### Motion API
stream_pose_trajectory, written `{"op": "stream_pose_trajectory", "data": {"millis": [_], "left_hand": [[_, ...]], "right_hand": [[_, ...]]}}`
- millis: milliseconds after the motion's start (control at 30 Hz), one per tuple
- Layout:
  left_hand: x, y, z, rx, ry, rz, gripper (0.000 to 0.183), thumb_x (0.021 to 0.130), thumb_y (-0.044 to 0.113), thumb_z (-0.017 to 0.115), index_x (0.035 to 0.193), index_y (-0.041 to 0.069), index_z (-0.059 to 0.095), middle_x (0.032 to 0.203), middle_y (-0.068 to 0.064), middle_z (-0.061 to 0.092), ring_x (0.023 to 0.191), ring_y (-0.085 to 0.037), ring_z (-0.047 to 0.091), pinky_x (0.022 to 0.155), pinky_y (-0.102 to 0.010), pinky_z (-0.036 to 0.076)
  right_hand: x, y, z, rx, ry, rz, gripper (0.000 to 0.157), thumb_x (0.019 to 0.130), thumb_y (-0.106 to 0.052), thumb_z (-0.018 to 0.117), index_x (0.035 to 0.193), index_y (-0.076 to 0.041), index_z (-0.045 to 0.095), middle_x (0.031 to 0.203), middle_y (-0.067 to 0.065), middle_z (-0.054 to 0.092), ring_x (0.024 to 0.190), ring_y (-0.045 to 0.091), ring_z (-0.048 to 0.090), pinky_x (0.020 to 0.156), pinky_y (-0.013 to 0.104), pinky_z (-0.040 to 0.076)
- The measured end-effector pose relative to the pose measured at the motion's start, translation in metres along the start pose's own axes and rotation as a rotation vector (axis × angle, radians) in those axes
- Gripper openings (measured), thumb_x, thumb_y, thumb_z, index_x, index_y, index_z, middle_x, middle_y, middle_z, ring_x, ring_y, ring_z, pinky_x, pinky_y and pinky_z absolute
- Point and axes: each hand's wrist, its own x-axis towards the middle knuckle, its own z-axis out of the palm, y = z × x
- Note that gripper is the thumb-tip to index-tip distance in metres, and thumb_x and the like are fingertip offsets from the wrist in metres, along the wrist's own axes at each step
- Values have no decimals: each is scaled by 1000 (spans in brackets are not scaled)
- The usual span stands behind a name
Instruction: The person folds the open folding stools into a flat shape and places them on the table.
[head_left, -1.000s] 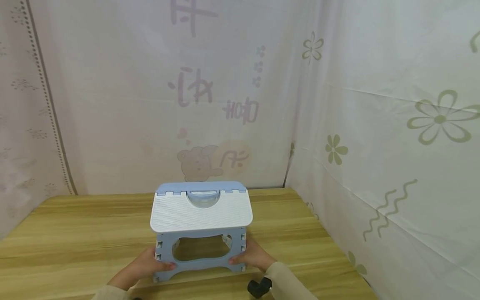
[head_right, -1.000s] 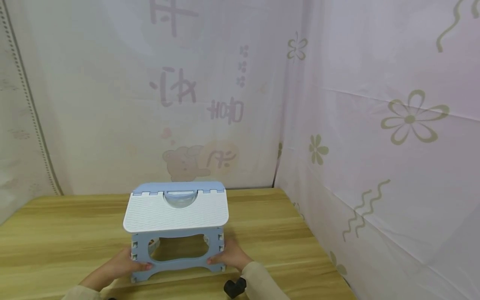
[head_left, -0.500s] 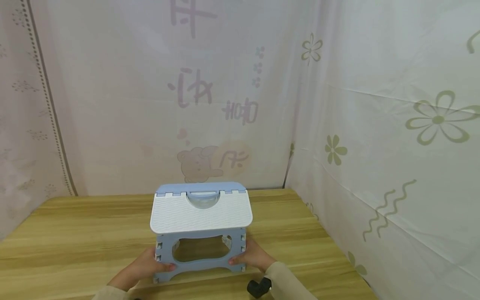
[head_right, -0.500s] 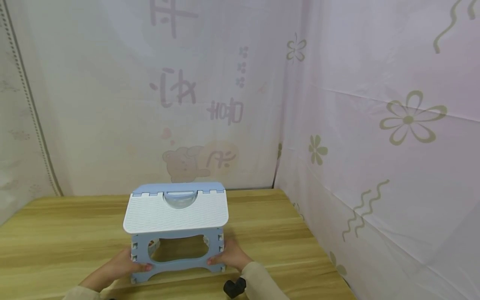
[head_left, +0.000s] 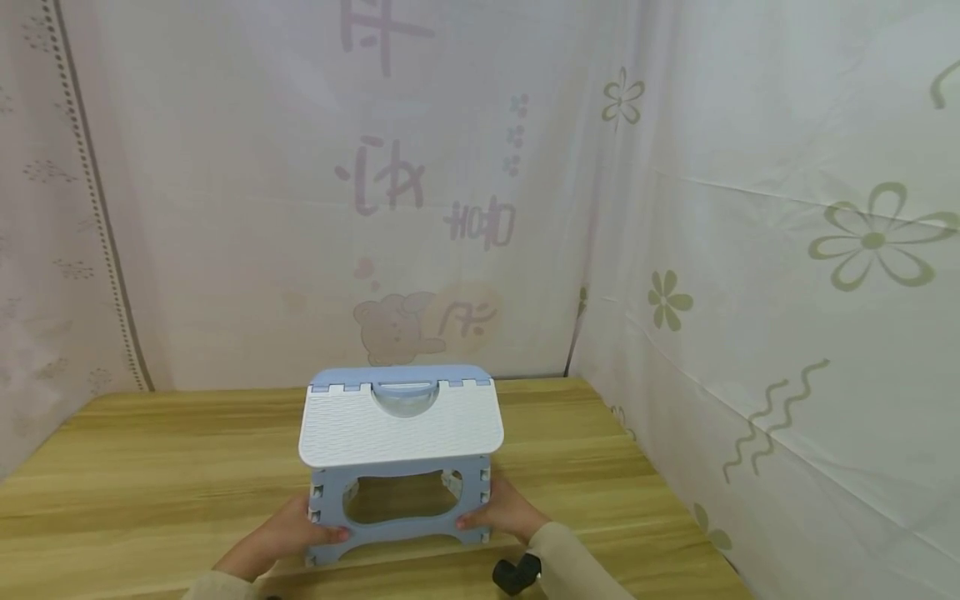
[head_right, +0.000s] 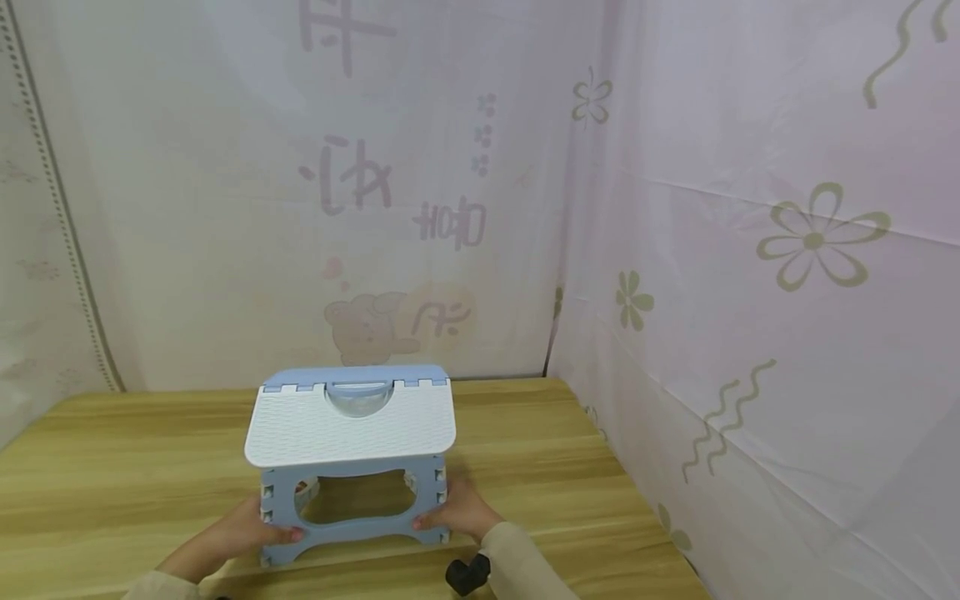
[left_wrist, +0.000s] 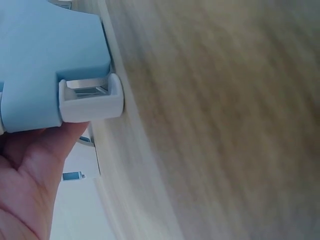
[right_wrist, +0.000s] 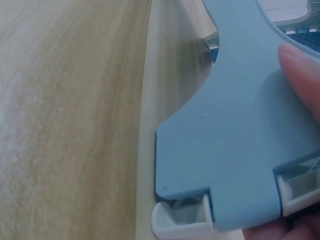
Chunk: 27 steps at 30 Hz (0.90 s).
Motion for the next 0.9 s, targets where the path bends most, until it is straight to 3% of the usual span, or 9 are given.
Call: {"op": "stream_pose_trajectory", "data": {"millis": [200, 367, 500, 700, 900], "left_hand": [[2, 1, 1, -12, 0, 2, 68, 77, 13, 81, 128, -17, 47, 121, -31, 59, 108, -40, 58, 91, -58, 45], [-2, -3, -3, -6, -1, -8, 56, 75, 16, 82, 115, -15, 58, 106, -20, 68, 93, -25, 62, 81, -42, 50], [-6, -5, -9, -30, -16, 1, 45, 72, 14, 83, 102, -13, 63, 94, -15, 71, 82, -18, 62, 71, -30, 50], [-7, -4, -11, -47, -26, -7, 42, 72, 13, 84, 98, -14, 65, 88, -14, 72, 77, -15, 63, 67, -27, 52], [-8, -5, -11, -31, -22, -44, 41, 73, 14, 83, 99, -12, 66, 90, -12, 72, 79, -15, 62, 69, -28, 51]], "right_hand": [[1, 3, -2, 11, 4, 4, 77, 70, 1, 83, 138, 3, 47, 131, 22, 58, 120, 40, 54, 102, 58, 37], [1, 3, -3, -13, 4, 8, 70, 69, 0, 84, 132, 5, 53, 124, 20, 63, 113, 34, 59, 99, 55, 41], [0, 2, -4, -44, 11, 4, 62, 68, -2, 85, 124, 4, 59, 113, 15, 68, 100, 25, 63, 91, 44, 49], [-2, 1, -8, -17, 1, 33, 48, 67, 1, 84, 111, 6, 64, 100, 11, 72, 89, 18, 65, 81, 32, 52], [0, 4, -8, 15, -16, 26, 55, 68, 1, 84, 118, 6, 62, 106, 11, 71, 94, 19, 64, 85, 33, 51]]}}
